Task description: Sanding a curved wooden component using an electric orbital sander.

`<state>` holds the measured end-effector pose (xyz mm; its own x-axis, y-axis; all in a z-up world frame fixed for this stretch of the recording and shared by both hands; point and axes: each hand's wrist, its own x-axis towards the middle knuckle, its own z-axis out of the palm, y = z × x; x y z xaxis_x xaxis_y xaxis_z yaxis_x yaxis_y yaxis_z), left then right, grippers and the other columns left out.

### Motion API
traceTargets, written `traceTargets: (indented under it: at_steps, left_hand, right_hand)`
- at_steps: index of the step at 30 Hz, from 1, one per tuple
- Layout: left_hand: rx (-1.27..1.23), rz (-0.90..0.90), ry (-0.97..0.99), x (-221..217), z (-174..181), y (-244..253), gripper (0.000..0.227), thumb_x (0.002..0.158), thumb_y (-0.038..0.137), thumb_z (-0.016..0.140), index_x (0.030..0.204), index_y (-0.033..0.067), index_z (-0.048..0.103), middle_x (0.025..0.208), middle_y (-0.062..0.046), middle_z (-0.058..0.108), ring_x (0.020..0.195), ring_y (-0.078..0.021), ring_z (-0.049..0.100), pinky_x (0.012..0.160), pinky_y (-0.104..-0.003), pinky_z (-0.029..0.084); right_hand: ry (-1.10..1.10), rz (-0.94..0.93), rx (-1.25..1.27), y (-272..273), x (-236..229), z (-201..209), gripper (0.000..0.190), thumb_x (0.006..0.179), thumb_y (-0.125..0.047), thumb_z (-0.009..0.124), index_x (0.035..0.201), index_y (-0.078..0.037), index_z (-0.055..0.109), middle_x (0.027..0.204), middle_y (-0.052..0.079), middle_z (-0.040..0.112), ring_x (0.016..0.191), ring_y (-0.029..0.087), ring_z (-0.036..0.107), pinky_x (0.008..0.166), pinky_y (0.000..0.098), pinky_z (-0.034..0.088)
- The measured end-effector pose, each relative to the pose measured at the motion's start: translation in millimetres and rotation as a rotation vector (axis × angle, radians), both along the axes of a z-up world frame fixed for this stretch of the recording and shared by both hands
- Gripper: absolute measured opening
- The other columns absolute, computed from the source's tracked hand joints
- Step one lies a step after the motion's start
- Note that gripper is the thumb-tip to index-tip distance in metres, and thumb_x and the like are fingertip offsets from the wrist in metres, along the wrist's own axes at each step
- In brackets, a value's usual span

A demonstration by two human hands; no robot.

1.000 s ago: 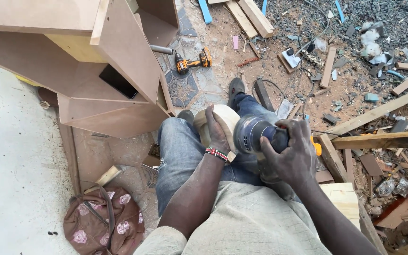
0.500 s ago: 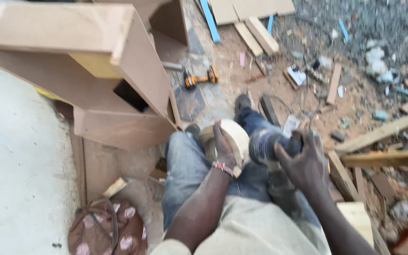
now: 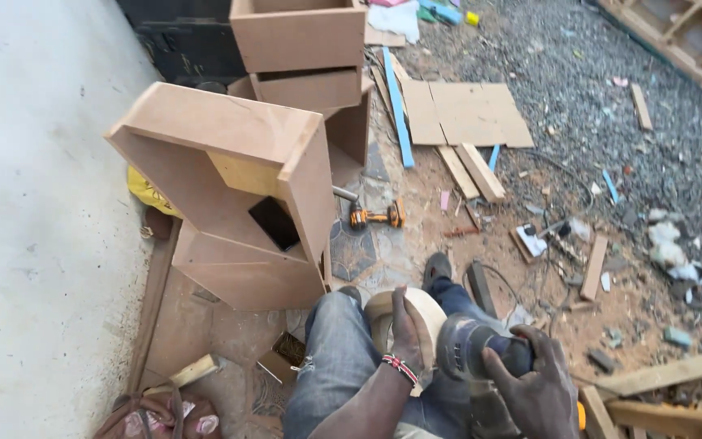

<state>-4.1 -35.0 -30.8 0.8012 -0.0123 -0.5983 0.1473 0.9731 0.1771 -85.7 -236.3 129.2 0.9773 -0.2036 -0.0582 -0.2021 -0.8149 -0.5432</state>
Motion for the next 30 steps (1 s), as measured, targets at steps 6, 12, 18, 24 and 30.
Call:
traceTargets:
  at_steps: [6, 12, 18, 24, 30]
  left_hand:
    - [-0.008, 0.033, 0.012, 6, -10, -3, 0.110, 0.093, 0.067, 0.074, 0.178, 0.0060, 0.041, 0.176, -0.025, 0.050, 0.155, -0.0370, 0.051, 0.133, -0.052, 0.040]
    - [0.107, 0.021, 0.173, 4, -11, 1, 0.109, 0.093, 0.069, 0.074, 0.175, 0.0032, 0.048, 0.175, -0.022, 0.054, 0.155, -0.0343, 0.056, 0.133, -0.046, 0.042]
    - [-0.003, 0.036, 0.105, 10, -11, 0, 0.115, 0.088, 0.070, 0.077, 0.178, 0.0070, 0.041, 0.173, -0.027, 0.053, 0.153, -0.0443, 0.056, 0.127, -0.060, 0.048]
    - [0.022, 0.033, 0.154, 10, -3, 4, 0.121, 0.086, 0.070, 0.080, 0.181, 0.0083, 0.036, 0.179, -0.023, 0.045, 0.161, -0.0413, 0.047, 0.133, -0.058, 0.041]
    - [0.072, -0.066, 0.137, 1, 23, 14, 0.135, 0.082, 0.083, 0.067, 0.187, 0.0104, 0.024, 0.183, -0.032, 0.046, 0.161, -0.0520, 0.053, 0.128, -0.065, 0.049]
  right_hand:
    - [-0.108, -0.026, -0.012, -13, 4, -43, 0.075, 0.082, -0.045, 0.100, 0.151, -0.025, 0.077, 0.131, 0.014, 0.075, 0.106, 0.036, 0.086, 0.091, 0.0526, 0.074]
    - [-0.105, 0.055, 0.023, -42, 32, -84, 0.075, 0.083, -0.043, 0.098, 0.148, -0.015, 0.072, 0.127, 0.019, 0.071, 0.101, 0.036, 0.085, 0.085, 0.0557, 0.076]
    - [-0.301, 0.164, 0.094, -53, 45, -119, 0.077, 0.074, -0.043, 0.102, 0.135, -0.004, 0.078, 0.112, 0.024, 0.072, 0.086, 0.038, 0.087, 0.075, 0.0539, 0.080]
    - [-0.391, 0.194, 0.101, -49, 32, -119, 0.075, 0.071, -0.040, 0.103, 0.131, -0.003, 0.078, 0.107, 0.025, 0.074, 0.081, 0.038, 0.088, 0.065, 0.0511, 0.078]
    - [-0.110, 0.042, 0.004, -18, 17, -53, 0.076, 0.083, -0.041, 0.100, 0.150, -0.013, 0.076, 0.130, 0.022, 0.075, 0.097, 0.038, 0.091, 0.078, 0.0529, 0.084]
